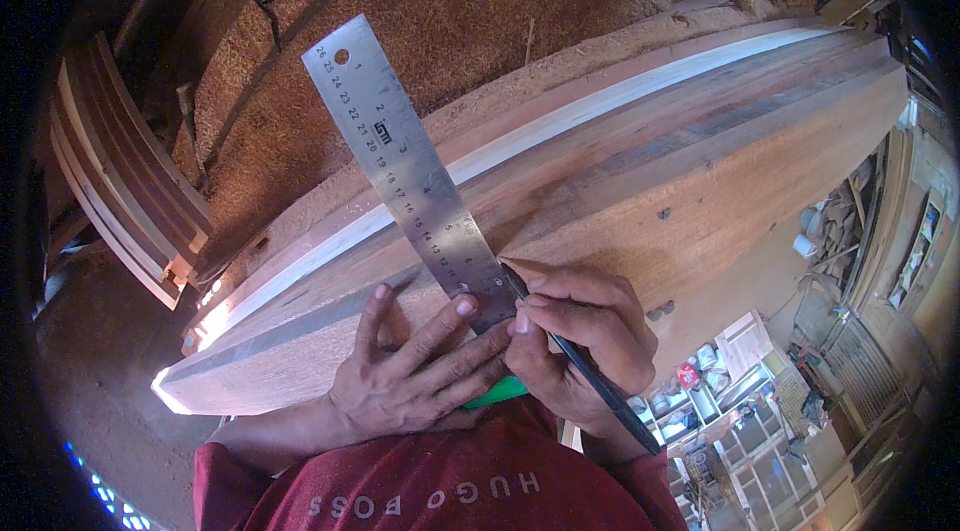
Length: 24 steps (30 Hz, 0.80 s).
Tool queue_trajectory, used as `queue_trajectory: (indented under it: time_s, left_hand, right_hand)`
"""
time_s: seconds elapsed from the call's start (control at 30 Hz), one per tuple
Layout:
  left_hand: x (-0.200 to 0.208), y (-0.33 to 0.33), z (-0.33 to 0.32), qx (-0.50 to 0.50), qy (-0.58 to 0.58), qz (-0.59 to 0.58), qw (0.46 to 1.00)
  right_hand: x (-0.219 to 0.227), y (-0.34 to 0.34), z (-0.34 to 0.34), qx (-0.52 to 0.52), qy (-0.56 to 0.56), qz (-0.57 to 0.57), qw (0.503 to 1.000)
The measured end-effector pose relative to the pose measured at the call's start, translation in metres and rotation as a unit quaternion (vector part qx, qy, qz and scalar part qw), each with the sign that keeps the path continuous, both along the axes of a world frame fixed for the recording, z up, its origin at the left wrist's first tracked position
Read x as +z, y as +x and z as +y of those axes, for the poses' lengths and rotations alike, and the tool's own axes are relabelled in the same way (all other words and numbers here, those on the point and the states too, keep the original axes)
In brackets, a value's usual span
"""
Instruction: The person uses a square and a pen to mark lines on wood planks and then picks up the planks to stack them.
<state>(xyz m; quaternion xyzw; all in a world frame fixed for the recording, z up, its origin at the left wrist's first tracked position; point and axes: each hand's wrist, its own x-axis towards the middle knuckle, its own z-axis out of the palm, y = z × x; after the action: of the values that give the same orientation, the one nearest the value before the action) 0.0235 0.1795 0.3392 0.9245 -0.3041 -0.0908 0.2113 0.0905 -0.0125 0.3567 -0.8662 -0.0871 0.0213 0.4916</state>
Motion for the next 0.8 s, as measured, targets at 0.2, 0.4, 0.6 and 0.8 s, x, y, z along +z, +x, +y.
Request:
queue_trajectory:
  time_s: [0.2,0.4,0.6,0.8]
  left_hand:
    - [0.000,0.000,0.000,0.001,-0.006,0.003,1.000]
    - [0.000,0.000,0.000,0.001,-0.012,0.006,1.000]
    - [0.001,0.000,0.000,-0.002,-0.012,0.017,1.000]
    - [0.002,0.000,-0.001,-0.008,0.000,0.022,1.000]
  right_hand:
    - [0.000,0.000,0.000,-0.006,-0.002,0.000,1.000]
    - [0.001,0.004,0.003,-0.001,-0.016,-0.016,1.000]
    - [0.005,0.005,0.005,-0.004,-0.008,-0.016,1.000]
    - [0.026,-0.003,-0.017,0.066,-0.057,0.018,0.996]
